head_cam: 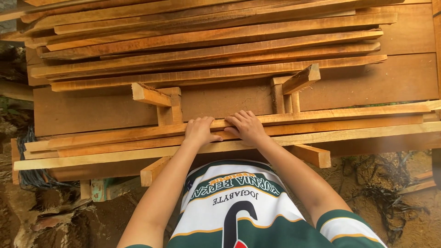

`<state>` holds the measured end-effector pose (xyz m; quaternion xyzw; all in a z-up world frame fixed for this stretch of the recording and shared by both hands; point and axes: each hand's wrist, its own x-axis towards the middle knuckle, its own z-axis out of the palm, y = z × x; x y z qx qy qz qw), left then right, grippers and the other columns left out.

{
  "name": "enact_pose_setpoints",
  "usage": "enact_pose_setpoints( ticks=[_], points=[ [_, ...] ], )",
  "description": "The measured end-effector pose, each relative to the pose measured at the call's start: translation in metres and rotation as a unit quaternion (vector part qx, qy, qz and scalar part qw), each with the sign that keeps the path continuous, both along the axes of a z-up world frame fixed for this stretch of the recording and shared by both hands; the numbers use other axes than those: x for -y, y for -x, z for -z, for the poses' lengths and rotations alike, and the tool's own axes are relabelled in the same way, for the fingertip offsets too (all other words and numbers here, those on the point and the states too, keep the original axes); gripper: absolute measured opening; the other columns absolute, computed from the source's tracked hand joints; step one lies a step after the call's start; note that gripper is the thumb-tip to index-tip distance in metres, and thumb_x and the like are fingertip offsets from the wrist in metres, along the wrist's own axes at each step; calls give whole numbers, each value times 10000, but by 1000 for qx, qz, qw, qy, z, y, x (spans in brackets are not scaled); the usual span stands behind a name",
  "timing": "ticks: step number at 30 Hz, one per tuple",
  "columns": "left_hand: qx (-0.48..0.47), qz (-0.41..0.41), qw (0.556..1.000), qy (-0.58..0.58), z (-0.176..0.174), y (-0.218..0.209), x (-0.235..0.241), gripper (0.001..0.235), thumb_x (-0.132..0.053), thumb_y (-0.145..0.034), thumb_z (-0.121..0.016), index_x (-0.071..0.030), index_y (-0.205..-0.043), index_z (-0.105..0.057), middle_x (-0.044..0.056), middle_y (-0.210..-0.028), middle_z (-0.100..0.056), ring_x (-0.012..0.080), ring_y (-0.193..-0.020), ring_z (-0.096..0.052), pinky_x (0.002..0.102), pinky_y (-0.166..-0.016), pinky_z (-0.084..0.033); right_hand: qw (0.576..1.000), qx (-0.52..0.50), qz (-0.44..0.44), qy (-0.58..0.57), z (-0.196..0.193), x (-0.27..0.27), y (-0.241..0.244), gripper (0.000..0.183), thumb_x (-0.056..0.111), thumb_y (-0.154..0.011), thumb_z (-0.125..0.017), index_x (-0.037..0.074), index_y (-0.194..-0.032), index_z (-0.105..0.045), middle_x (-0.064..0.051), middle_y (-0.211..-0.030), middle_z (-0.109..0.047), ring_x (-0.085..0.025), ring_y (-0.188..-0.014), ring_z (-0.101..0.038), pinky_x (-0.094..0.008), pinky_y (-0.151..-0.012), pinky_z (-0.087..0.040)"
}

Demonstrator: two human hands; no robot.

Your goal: The person arranges thin wooden planks into a neat stack on a wooden workbench. They align the planks by hand and then secure the stack by tying it with a black string.

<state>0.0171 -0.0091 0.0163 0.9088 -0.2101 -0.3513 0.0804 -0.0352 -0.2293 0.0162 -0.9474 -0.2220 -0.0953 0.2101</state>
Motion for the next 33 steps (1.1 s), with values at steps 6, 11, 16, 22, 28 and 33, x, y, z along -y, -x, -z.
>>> enact_pose_setpoints(
  ticks=[6, 11, 16, 22, 28, 33],
  points=[
    [23, 4, 1000, -6, 21, 4, -2, 834, -664, -717, -783, -224, -1385, -549, -22, -1303, -658, 229, -1264, -595, 451, -1041, -409, 1000, -13, 20, 12, 13, -2, 2, 399, 496, -908, -720, 189, -1159, -678, 0, -1076, -645, -182, -1029, -608, -316, -830, -448],
    [22, 9, 1000, -14, 41, 4, 0, 786, -675, -708, -775, -223, -1324, -589, -10, -1235, -693, 239, -1220, -630, 442, -999, -451, 970, -230, 76, 31, -12, 0, -5, 502, 584, -954, -592, 133, -1121, -734, -105, -910, -732, -292, -927, -704, -411, -828, -516],
    [24, 13, 1000, -8, 14, 11, 4, 809, -692, -729, -735, -172, -1331, -585, 46, -1250, -686, 264, -1229, -628, 432, -1009, -454, 909, -393, 90, 103, -25, 0, -29, 657, 729, -917, -490, 177, -1131, -774, -139, -978, -786, -350, -994, -749, -436, -858, -556],
    [46, 39, 997, -54, 2, 33, 10, 1280, -940, -608, -617, -64, -1490, -314, 128, -1494, -396, 303, -1406, -353, 500, -1210, -184, 813, -549, 112, 158, -54, -4, -54, 1032, 899, -848, -210, 101, -1189, -769, -186, -1219, -738, -359, -1239, -657, -474, -1018, -502],
    [200, 53, 977, 47, 33, 56, -7, 1298, -951, -696, -548, -65, -1588, -223, 134, -1633, -235, 353, -1523, -149, 531, -1252, -13, 819, -527, 106, 203, -75, -12, -61, 1110, 892, -850, -109, 51, -1153, -767, -159, -1197, -753, -325, -1213, -676, -449, -1047, -487],
    [232, 49, 971, 44, 30, 63, -6, 1295, -1001, -676, -487, -77, -1560, -280, 118, -1601, -285, 344, -1508, -196, 530, -1252, -42, 836, -501, 107, 198, -60, -13, -56, 1061, 879, -866, -135, 63, -1056, -785, -148, -1110, -779, -316, -1140, -712, -450, -1100, -353]
  ],
)
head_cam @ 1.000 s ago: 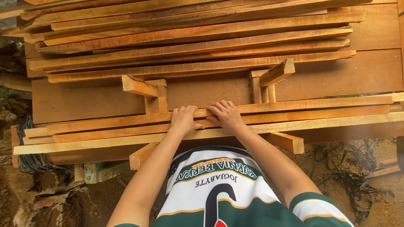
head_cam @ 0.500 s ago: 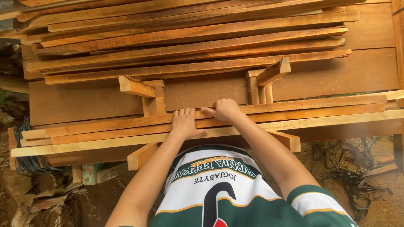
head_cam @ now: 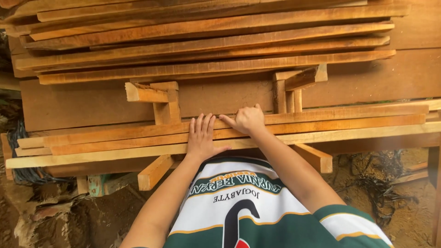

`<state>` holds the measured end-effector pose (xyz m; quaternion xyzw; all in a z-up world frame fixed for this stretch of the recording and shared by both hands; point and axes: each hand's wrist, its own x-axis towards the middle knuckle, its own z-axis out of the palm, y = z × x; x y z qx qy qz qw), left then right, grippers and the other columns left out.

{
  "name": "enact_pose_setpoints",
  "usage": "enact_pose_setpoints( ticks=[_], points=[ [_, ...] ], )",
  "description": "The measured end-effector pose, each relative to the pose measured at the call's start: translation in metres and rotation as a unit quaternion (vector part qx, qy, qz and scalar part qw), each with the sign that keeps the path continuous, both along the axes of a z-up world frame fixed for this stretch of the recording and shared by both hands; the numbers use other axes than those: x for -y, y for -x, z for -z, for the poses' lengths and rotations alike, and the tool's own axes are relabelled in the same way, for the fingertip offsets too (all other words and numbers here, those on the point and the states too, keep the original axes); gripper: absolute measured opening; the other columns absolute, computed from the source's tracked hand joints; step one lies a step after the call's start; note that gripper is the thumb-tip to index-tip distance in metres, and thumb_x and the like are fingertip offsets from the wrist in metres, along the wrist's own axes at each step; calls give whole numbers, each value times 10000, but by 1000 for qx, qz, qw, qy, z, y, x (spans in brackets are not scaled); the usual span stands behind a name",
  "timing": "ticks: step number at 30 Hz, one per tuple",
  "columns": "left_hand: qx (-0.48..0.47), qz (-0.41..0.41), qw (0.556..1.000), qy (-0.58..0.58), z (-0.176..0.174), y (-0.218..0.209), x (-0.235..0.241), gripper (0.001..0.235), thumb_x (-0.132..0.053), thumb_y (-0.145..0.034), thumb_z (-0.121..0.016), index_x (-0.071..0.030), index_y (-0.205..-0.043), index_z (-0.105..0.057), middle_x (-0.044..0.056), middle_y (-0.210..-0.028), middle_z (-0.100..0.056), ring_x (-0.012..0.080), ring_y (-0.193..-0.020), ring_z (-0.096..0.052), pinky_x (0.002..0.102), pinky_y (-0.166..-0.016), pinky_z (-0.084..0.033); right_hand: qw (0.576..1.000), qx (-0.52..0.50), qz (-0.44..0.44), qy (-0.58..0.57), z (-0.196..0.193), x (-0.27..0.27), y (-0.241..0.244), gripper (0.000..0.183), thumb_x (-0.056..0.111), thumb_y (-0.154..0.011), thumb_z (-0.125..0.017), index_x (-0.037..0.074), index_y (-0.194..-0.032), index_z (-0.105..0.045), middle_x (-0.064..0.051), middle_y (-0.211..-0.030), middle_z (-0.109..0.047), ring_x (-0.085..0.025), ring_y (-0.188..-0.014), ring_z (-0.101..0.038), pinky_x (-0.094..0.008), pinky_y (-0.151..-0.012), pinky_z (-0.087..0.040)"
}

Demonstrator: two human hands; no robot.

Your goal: The person arranges thin wooden planks into a neat stack on a wooden workbench. They align the planks by hand and then secure the stack by tying it with a black string.

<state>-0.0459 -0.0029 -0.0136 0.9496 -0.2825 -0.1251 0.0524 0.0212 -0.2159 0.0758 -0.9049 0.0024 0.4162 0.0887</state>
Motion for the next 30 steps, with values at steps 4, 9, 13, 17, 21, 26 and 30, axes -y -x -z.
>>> enact_pose_setpoints(
  ticks=[4, 9, 13, 17, 21, 26, 30],
  points=[
    [27, -4, 999, 38, 19, 1, 1, 1293, -990, -650, -533, -91, -1551, -309, 108, -1566, -328, 340, -1497, -229, 550, -1242, -73, 999, -35, -4, -1, -12, 4, -12, 1067, 880, -854, -124, 77, -1094, -784, -148, -1159, -768, -311, -1175, -698, -450, -1092, -372],
    [65, 2, 997, 52, 23, 7, -3, 1341, -983, -632, -539, -69, -1577, -276, 115, -1650, -246, 365, -1538, -164, 582, -1247, -50, 982, -177, 33, -50, 13, 8, -21, 1243, 988, -724, -130, 56, -1344, -671, -191, -1425, -625, -345, -1387, -540, -491, -1129, -411],
    [48, 24, 997, 58, 17, 9, -5, 1426, -1070, -532, -468, -81, -1552, -340, 108, -1608, -330, 369, -1533, -196, 620, -1239, -51, 968, -232, 50, -76, 6, 9, -33, 1333, 1049, -646, -235, 31, -1429, -594, -183, -1499, -559, -355, -1441, -471, -502, -1179, -359],
    [103, 61, 991, 58, 39, 12, -7, 1351, -905, -473, -681, -179, -1564, -352, 91, -1575, -370, 370, -1473, -310, 664, -1217, -134, 962, -254, 54, -79, 11, 5, -37, 1326, 1025, -665, -264, -7, -1441, -564, -199, -1517, -530, -353, -1458, -441, -483, -1208, -345],
    [120, 67, 988, 76, 49, 14, -7, 1282, -800, -473, -754, -208, -1549, -386, 93, -1528, -420, 371, -1409, -394, 684, -1171, -207, 976, -212, 26, -32, -19, 1, -40, 1237, 982, -704, -204, 25, -1343, -660, -186, -1414, -630, -323, -1390, -537, -479, -1140, -431],
    [129, 70, 985, 93, 45, 8, -6, 1208, -771, -523, -746, -194, -1533, -418, 114, -1493, -446, 380, -1364, -430, 676, -1142, -247, 980, -193, 26, -35, -15, 4, -39, 1218, 977, -706, -206, 36, -1312, -686, -174, -1380, -658, -316, -1360, -569, -480, -1114, -454],
    [136, 73, 983, 99, 41, 9, -6, 1207, -733, -490, -782, -182, -1510, -445, 124, -1469, -467, 380, -1342, -449, 665, -1135, -265, 983, -173, 34, -43, -8, 5, -29, 1244, 1004, -697, -192, 43, -1308, -693, -176, -1354, -675, -326, -1339, -588, -484, -1096, -468]
  ],
)
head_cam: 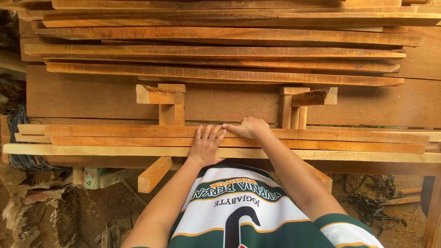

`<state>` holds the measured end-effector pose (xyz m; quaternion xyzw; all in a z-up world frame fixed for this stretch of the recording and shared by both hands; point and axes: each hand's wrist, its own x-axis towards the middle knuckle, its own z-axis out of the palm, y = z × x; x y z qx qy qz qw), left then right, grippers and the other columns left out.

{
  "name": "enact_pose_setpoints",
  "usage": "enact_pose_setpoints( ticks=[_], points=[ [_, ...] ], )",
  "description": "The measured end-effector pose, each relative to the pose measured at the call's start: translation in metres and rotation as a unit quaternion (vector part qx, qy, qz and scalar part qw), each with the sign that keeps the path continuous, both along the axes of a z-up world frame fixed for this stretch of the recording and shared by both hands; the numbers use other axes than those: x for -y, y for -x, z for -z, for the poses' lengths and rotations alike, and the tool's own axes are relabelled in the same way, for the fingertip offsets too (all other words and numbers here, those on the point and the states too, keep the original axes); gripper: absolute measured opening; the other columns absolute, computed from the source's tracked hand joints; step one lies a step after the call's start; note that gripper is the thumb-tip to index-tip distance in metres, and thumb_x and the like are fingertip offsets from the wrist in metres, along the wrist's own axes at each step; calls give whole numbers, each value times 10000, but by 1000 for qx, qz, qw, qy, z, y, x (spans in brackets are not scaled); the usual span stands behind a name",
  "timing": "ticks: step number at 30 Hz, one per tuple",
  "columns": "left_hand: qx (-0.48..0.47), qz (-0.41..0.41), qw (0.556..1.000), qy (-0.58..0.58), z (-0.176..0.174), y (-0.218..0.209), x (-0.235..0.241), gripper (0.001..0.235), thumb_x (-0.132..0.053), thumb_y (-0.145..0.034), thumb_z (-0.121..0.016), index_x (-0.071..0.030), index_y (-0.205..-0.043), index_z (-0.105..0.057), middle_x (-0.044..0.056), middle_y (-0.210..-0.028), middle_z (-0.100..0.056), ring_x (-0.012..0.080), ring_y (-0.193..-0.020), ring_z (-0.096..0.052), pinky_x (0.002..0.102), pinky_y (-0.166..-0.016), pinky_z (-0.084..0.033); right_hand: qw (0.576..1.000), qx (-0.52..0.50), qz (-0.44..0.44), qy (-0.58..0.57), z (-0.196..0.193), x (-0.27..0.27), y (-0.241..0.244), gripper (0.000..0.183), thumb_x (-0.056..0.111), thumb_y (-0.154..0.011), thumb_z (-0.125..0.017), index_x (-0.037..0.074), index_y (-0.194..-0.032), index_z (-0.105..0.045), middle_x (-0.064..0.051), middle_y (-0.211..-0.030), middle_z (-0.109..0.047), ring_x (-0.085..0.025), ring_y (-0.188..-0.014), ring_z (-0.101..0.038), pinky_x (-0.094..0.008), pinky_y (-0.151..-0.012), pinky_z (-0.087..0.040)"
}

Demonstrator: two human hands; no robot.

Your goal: The person arranges thin wooden planks into a neat stack on a wooden workbench. They align the planks by hand and then secure the stack by tying it with a black string.

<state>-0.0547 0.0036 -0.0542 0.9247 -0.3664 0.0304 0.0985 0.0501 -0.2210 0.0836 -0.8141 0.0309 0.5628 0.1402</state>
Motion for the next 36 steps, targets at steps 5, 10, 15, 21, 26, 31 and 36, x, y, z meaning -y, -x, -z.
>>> enact_pose_setpoints(
  ticks=[5, 10, 15, 21, 26, 31, 36],
  points=[
    [-9, -12, 1000, -9, -6, 0, 1, 1295, -726, -439, -821, -193, -1541, -400, 99, -1526, -435, 351, -1382, -425, 647, -1174, -236, 953, 301, 18, -29, 59, 15, 41, 733, 811, -884, -407, 171, -938, -760, -105, -920, -741, -281, -961, -711, -402, -838, -530],
    [-50, -25, 998, -31, -42, 4, 3, 1273, -740, -507, -827, -206, -1565, -363, 60, -1613, -357, 335, -1511, -285, 600, -1251, -139, 781, 591, 134, -152, 100, 26, 86, 172, 359, -961, -708, 213, -872, -724, 28, -809, -714, -207, -859, -722, -328, -751, -556],
    [-237, -219, 884, 339, -78, 36, -7, 226, -237, -905, -766, -199, -1127, -769, -53, -1094, -752, 219, -1183, -670, 393, -1051, -496, 727, 557, 319, -243, 57, 38, 162, 124, 169, -972, -698, 134, -896, -790, -7, -958, -791, -281, -1101, -692, -403, -974, -533],
    [-415, -398, 763, 295, -54, 93, -46, 295, -360, -960, -701, -222, -722, -807, -29, -629, -773, 92, -634, -738, 201, -603, -550, 809, 224, 523, -148, 81, 60, 245, 353, 363, -1018, -630, 94, -908, -829, -92, -832, -814, -208, -788, -777, -329, -745, -606],
    [-607, -496, 498, 371, -50, 87, -49, 708, -545, -1001, -615, 14, -1404, -455, 291, -1422, -529, 403, -1333, -518, 445, -1003, -468, 728, 84, 661, -165, 32, 46, 211, 831, 604, -1021, -489, -153, -1363, -477, -359, -1401, -512, -452, -1338, -512, -544, -1121, -400],
    [-621, -500, 329, 506, -109, 37, -12, 1021, -381, -983, -695, 70, -1555, 20, 309, -1629, -125, 450, -1541, -187, 555, -1235, -201, 577, -2, 773, -263, 7, 34, 181, 1103, 651, -970, -527, -110, -1593, -30, -368, -1647, -104, -479, -1515, -254, -621, -1241, -70],
    [-586, -523, 248, 567, -110, 18, 14, 1011, -557, -930, -691, -121, -1644, -124, 186, -1643, -153, 372, -1553, -174, 522, -1267, -165, 412, 50, 839, -353, 32, 31, 178, 1030, 495, -983, -618, 21, -1625, 32, -300, -1658, -55, -490, -1541, -107, -638, -1232, -108]
  ],
)
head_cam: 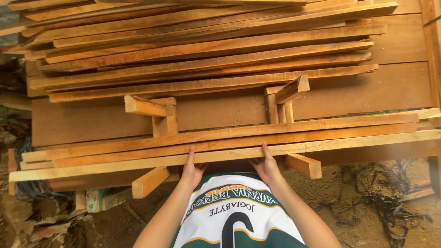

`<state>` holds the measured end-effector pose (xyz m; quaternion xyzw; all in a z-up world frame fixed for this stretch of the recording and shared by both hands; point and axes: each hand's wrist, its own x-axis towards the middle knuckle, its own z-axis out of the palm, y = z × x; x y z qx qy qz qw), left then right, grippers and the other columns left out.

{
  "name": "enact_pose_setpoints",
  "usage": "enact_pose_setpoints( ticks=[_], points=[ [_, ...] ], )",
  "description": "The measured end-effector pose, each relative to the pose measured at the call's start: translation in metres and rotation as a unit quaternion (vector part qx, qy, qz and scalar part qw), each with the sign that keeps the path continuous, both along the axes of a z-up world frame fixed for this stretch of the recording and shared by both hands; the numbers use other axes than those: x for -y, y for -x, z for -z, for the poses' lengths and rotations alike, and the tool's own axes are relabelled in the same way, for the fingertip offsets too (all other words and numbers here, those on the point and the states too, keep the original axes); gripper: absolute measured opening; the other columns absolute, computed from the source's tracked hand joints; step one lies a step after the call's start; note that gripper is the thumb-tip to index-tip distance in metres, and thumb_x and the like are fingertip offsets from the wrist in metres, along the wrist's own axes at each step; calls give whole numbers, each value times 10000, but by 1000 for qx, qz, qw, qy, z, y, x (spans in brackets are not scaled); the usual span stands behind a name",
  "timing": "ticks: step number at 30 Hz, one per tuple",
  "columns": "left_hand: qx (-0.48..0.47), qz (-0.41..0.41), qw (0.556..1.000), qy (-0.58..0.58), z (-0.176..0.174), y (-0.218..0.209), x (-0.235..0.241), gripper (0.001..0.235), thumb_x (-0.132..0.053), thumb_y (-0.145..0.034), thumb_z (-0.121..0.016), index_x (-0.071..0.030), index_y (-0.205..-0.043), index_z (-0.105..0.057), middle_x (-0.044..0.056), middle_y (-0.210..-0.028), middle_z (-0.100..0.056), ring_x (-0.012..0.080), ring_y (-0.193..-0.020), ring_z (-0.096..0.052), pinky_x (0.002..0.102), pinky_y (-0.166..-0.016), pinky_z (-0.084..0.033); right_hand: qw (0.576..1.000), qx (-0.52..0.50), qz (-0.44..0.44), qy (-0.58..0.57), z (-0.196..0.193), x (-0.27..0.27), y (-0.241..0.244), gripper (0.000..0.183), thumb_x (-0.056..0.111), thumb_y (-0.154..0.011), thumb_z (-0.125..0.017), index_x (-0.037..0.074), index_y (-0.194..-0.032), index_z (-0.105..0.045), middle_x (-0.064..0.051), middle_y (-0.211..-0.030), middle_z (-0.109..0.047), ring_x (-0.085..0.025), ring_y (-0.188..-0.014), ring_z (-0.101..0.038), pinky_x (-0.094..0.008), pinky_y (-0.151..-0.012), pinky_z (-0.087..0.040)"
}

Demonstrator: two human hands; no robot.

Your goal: The person arranges thin wooden planks into a neat stack on a wooden workbench. They align the planks by hand and then secure the stack by tying it with a black string.

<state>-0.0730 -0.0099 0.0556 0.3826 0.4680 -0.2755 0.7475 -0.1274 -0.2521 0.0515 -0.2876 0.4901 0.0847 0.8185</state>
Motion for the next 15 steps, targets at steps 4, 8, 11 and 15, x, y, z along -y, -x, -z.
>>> enact_pose_setpoints(
  ticks=[4, 8, 11, 15],
  points=[
    [-10, -91, 996, -22, 47, 7, 1, 876, -541, -913, -730, -183, -1589, -302, 100, -1560, -364, 306, -1469, -358, 497, -1242, -263, 1000, -12, 19, -21, 8, -1, -6, 1005, 511, -968, -622, 62, -1637, -21, -244, -1681, -110, -445, -1539, -179, -629, -1219, -213],
    [-41, -135, 989, -47, 63, -1, -1, 889, -491, -877, -783, -175, -1577, -336, 116, -1566, -422, 310, -1455, -399, 525, -1222, -292, 998, -53, 28, -20, 25, 1, -14, 898, 493, -970, -613, 116, -1629, -133, -197, -1682, -199, -397, -1531, -248, -596, -1208, -291],
    [-37, -141, 988, -49, 97, -28, -6, 898, -500, -865, -803, -195, -1574, -342, 114, -1563, -431, 315, -1458, -399, 555, -1215, -304, 997, -55, 43, -21, 49, 3, -41, 886, 476, -978, -626, 118, -1625, -140, -201, -1672, -222, -393, -1527, -260, -615, -1206, -294],
    [-3, -182, 983, -21, 72, -101, 6, 765, -526, -877, -798, -241, -1497, -453, 96, -1497, -524, 311, -1405, -483, 554, -1159, -408, 999, -10, 40, -28, 76, 7, -95, 855, 480, -983, -674, 118, -1594, -199, -210, -1637, -298, -394, -1498, -317, -623, -1201, -314]
  ],
)
